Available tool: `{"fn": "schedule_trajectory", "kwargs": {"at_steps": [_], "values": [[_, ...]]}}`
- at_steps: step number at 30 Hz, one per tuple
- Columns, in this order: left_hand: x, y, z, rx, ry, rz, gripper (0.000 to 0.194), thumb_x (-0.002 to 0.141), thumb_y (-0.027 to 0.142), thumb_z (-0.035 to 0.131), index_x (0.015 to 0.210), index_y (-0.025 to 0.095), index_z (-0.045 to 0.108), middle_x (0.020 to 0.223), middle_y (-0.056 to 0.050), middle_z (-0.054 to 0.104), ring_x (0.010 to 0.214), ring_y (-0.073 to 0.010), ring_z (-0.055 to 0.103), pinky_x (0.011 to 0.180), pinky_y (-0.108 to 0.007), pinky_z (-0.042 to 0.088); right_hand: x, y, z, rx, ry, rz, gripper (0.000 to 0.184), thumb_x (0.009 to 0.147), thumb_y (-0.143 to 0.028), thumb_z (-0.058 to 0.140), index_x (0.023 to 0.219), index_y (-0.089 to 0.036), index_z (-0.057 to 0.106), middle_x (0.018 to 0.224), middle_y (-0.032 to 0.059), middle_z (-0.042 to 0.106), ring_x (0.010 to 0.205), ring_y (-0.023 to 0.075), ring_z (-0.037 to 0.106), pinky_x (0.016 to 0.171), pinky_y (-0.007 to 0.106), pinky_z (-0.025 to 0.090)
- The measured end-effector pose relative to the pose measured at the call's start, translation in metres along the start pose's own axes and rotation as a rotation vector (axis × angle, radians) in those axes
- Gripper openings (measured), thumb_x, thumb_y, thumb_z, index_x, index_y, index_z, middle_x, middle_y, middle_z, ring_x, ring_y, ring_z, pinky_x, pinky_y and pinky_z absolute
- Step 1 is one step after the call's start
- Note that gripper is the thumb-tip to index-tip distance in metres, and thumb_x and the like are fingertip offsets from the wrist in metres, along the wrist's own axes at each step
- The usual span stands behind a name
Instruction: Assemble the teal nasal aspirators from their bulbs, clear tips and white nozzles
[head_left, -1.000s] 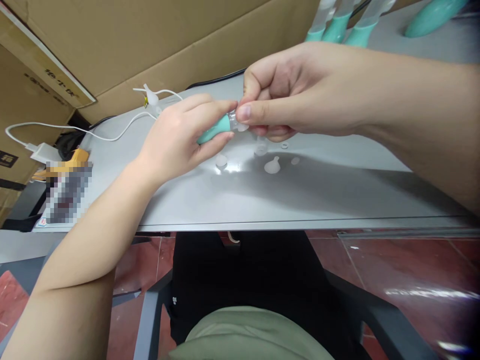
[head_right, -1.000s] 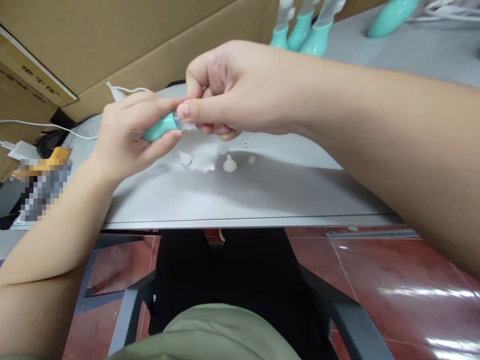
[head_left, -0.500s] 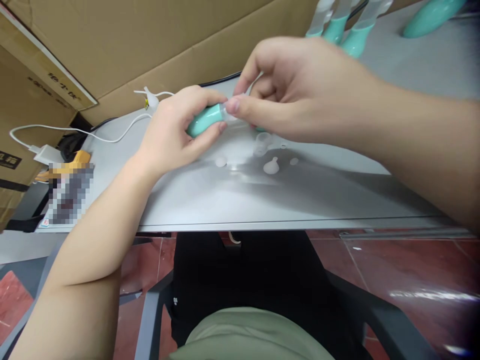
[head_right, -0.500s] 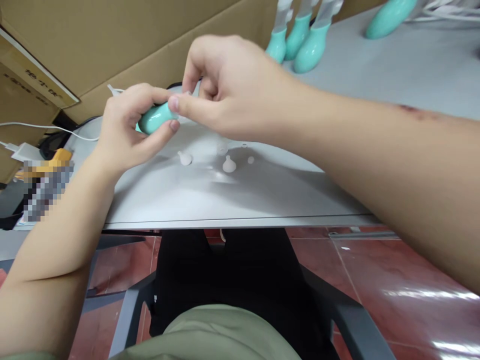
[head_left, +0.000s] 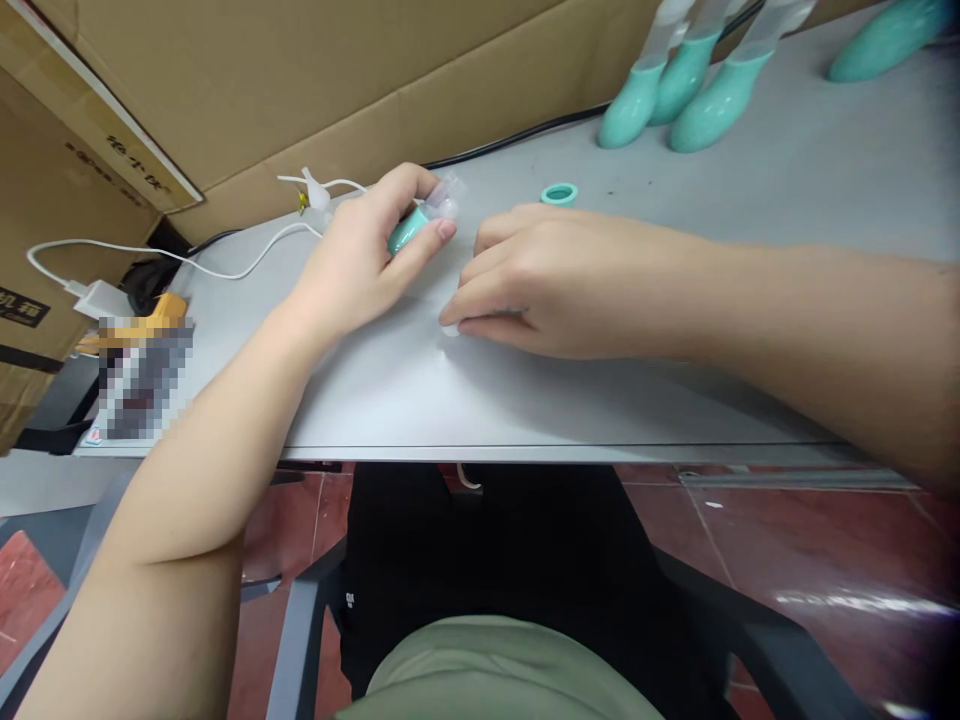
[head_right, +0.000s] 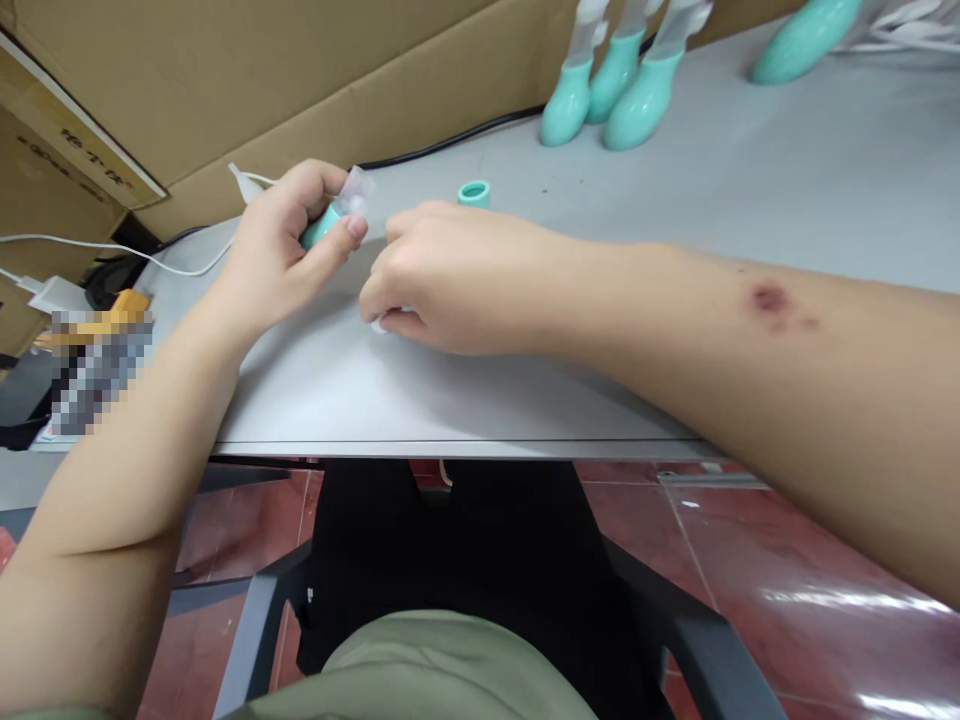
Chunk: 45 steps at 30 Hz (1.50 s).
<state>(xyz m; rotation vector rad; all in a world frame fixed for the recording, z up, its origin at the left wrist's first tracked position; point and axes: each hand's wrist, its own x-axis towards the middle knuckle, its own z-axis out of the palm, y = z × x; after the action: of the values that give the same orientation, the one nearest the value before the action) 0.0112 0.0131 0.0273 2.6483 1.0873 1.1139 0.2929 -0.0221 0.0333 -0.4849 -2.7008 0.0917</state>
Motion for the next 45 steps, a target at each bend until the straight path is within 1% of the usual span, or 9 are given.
{"fn": "schedule_trajectory", "kwargs": {"at_steps": [5, 8, 12, 16, 22, 26, 32, 40, 45], "values": [[-0.003, 0.008, -0.003, -0.095, -0.01, -0.047, 0.059, 0.122, 0.087, 0.066, 0.129, 0.03, 0.074, 0.107, -0.007, 0.084, 0.097, -0.0284, 0.079, 0.102, -0.048, 0.069, -0.001, -0.001, -0.016, 0.054, -0.038, 0.155, 0.032, 0.116, -0.024, 0.066, 0.106, -0.028, 0.096, 0.085, 0.0051, 0.082, 0.09, 0.0244, 0.073, 0.086, 0.043, 0.057], [-0.002, 0.016, -0.001, -0.265, -0.074, -0.151, 0.037, 0.129, 0.063, 0.068, 0.118, 0.029, 0.077, 0.093, -0.003, 0.079, 0.087, -0.0248, 0.081, 0.089, -0.041, 0.068, 0.0, -0.002, -0.031, 0.236, 0.091, 0.277, 0.022, 0.107, -0.029, 0.077, 0.108, -0.031, 0.099, 0.085, 0.0019, 0.083, 0.078, 0.0202, 0.07, 0.079, 0.043, 0.057], [-0.002, 0.029, 0.001, -0.359, -0.107, -0.303, 0.02, 0.123, 0.039, 0.083, 0.109, 0.027, 0.076, 0.08, 0.002, 0.069, 0.063, -0.0166, 0.069, 0.064, -0.031, 0.058, 0.0, 0.001, -0.043, 0.518, 0.317, 0.431, 0.008, 0.097, -0.042, 0.093, 0.099, -0.035, 0.097, 0.093, 0.0011, 0.089, 0.084, 0.0208, 0.078, 0.076, 0.044, 0.058], [-0.004, 0.036, -0.001, -0.365, -0.068, -0.292, 0.021, 0.114, 0.026, 0.093, 0.11, 0.026, 0.072, 0.086, 0.002, 0.072, 0.067, -0.0148, 0.072, 0.065, -0.028, 0.061, 0.001, 0.005, -0.042, 0.68, 0.497, 0.533, 0.014, 0.091, -0.046, 0.101, 0.093, -0.035, 0.093, 0.101, -0.0014, 0.091, 0.09, 0.0168, 0.082, 0.091, 0.042, 0.068], [0.0, 0.04, -0.007, -0.407, -0.063, -0.34, 0.014, 0.123, 0.033, 0.083, 0.116, 0.024, 0.076, 0.097, -0.002, 0.082, 0.073, -0.0136, 0.073, 0.067, -0.026, 0.062, 0.001, 0.011, -0.038, 0.722, 0.578, 0.562, 0.038, 0.077, -0.066, 0.114, 0.088, -0.036, 0.093, 0.096, -0.0018, 0.089, 0.09, 0.0143, 0.079, 0.095, 0.041, 0.069], [0.002, 0.045, -0.005, -0.423, -0.091, -0.3, 0.024, 0.127, 0.043, 0.082, 0.114, 0.024, 0.076, 0.105, -0.004, 0.086, 0.081, -0.0155, 0.08, 0.07, -0.026, 0.065, -0.001, 0.017, -0.035, 0.753, 0.578, 0.538, 0.028, 0.084, -0.06, 0.11, 0.094, -0.039, 0.094, 0.102, -0.0027, 0.089, 0.089, 0.0126, 0.077, 0.094, 0.038, 0.07], [0.001, 0.05, -0.002, -0.392, -0.063, -0.242, 0.024, 0.127, 0.04, 0.08, 0.11, 0.023, 0.078, 0.1, -0.003, 0.084, 0.08, -0.0149, 0.08, 0.066, -0.024, 0.061, -0.001, 0.02, -0.034, 0.717, 0.526, 0.507, 0.025, 0.084, -0.057, 0.105, 0.092, -0.038, 0.091, 0.1, -0.0007, 0.089, 0.093, 0.0158, 0.083, 0.089, 0.039, 0.07], [-0.002, 0.046, -0.003, -0.246, 0.04, -0.153, 0.029, 0.114, 0.054, 0.095, 0.11, 0.026, 0.085, 0.095, -0.004, 0.085, 0.089, -0.0243, 0.086, 0.086, -0.041, 0.071, -0.013, 0.009, -0.04, 0.376, 0.472, 0.409, 0.032, 0.106, -0.06, 0.097, 0.123, -0.034, 0.101, 0.113, 0.0018, 0.093, 0.103, 0.0227, 0.081, 0.101, 0.048, 0.069], [-0.005, 0.056, -0.01, -0.25, 0.1, 0.069, 0.045, 0.118, 0.069, 0.09, 0.107, 0.025, 0.09, 0.104, -0.006, 0.092, 0.096, -0.0247, 0.087, 0.092, -0.041, 0.07, -0.019, 0.013, -0.04, 0.194, 0.41, 0.286, 0.034, 0.121, -0.066, 0.083, 0.128, -0.036, 0.097, 0.122, -0.0028, 0.093, 0.107, 0.0182, 0.082, 0.11, 0.039, 0.069]]}}
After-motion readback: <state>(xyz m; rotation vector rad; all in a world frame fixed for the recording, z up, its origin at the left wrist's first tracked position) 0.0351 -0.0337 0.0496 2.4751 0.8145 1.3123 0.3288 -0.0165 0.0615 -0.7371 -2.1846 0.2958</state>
